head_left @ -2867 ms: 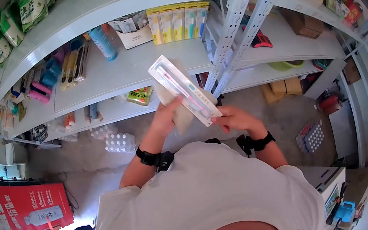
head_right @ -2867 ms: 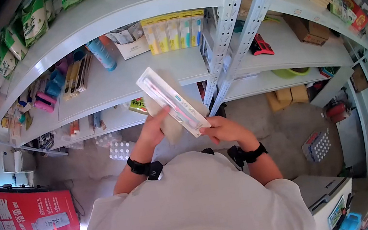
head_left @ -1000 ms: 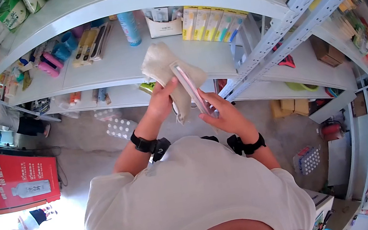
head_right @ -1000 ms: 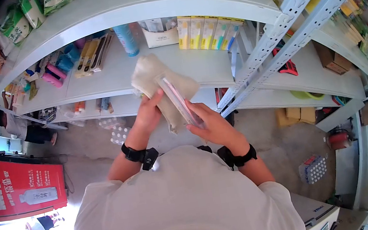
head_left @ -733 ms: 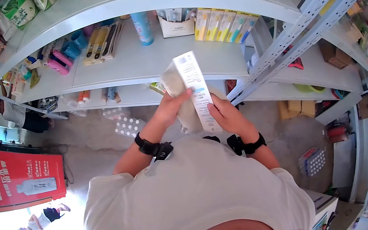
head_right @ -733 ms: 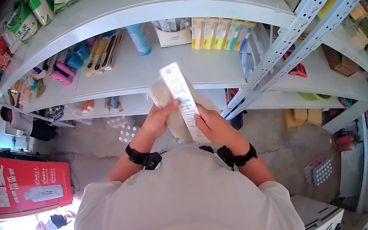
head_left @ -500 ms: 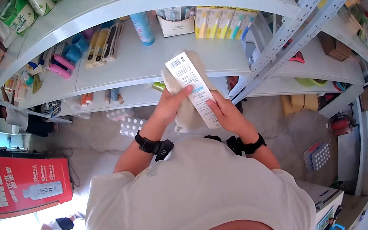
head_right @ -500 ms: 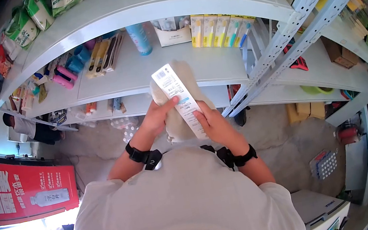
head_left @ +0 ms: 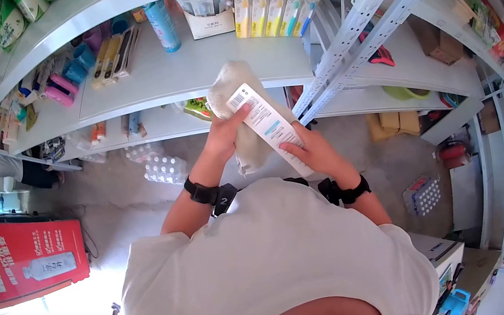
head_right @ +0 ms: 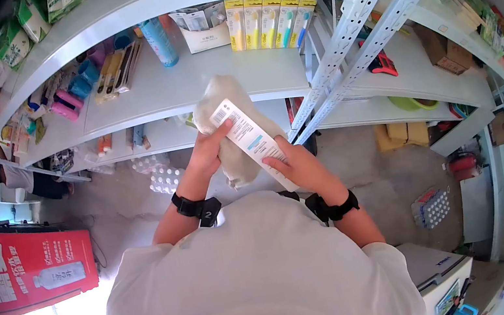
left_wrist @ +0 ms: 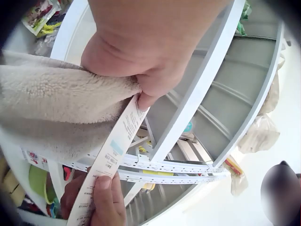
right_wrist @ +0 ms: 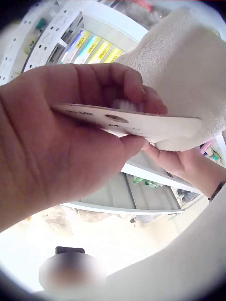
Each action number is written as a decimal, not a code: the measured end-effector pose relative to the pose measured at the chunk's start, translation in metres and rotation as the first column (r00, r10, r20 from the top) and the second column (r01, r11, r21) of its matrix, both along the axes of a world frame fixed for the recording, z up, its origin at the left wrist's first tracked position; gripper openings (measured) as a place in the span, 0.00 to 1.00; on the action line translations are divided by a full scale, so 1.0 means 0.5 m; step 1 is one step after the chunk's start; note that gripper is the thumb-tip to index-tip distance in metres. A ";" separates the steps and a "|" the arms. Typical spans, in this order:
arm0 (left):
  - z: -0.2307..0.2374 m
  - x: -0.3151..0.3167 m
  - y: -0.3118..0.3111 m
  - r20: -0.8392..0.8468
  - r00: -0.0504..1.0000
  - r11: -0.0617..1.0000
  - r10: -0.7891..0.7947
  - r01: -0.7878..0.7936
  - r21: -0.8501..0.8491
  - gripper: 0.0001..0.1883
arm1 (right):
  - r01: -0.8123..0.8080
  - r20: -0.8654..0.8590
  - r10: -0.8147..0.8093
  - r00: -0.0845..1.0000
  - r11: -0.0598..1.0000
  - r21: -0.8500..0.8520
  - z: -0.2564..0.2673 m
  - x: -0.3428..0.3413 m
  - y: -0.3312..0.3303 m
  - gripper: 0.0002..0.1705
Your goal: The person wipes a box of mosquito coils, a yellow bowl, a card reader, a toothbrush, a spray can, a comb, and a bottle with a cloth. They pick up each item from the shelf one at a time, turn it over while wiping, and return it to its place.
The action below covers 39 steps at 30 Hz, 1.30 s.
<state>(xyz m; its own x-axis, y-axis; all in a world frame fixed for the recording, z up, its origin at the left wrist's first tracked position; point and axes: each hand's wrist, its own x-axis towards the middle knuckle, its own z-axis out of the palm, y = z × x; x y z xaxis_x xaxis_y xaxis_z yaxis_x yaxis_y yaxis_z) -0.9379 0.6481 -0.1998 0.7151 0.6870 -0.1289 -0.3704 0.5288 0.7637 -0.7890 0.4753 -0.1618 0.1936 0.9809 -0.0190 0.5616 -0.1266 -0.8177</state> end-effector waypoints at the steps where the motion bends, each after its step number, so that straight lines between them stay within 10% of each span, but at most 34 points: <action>1: -0.006 0.004 -0.010 0.017 1.000 1.000 -0.004 0.004 -0.005 0.23 | -0.008 0.000 0.008 1.000 1.000 0.008 0.004 0.005 -0.008 0.20; 13: -0.007 -0.031 -0.044 0.045 0.946 0.947 0.321 -0.319 -0.051 0.18 | -0.146 0.246 0.102 0.964 0.974 0.170 0.011 0.006 0.023 0.44; 16: -0.008 -0.046 -0.023 -0.004 0.931 0.927 0.365 -0.364 -0.089 0.18 | -0.168 0.440 0.208 0.874 0.977 -0.128 0.048 -0.018 0.044 0.49; 25: 0.003 -0.047 -0.025 -0.074 0.988 0.989 -0.138 0.141 0.034 0.24 | -0.194 0.357 0.057 0.932 0.912 0.362 0.008 -0.045 0.099 0.45; 29: 0.002 -0.051 -0.014 -0.106 0.968 0.948 -0.228 0.246 0.201 0.27 | -0.180 0.293 0.081 0.953 0.927 0.328 0.002 -0.055 0.109 0.40; 35: 0.050 -0.080 0.050 0.107 0.992 0.992 -0.063 0.074 -0.104 0.27 | -0.075 0.115 0.044 0.992 0.957 0.279 0.030 -0.048 0.096 0.30; 39: 0.066 -0.063 0.062 0.200 0.979 0.999 -0.032 0.034 -0.009 0.28 | -0.046 0.022 0.042 0.999 0.967 0.250 0.043 -0.051 0.082 0.26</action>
<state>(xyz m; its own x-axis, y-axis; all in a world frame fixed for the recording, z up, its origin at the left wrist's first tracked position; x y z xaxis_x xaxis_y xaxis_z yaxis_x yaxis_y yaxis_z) -0.9696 0.6791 -0.1670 0.7495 0.6619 0.0104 -0.4970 0.5523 0.6693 -0.8143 0.5164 -0.1401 0.1483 0.9616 0.2310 0.5753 0.1062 -0.8110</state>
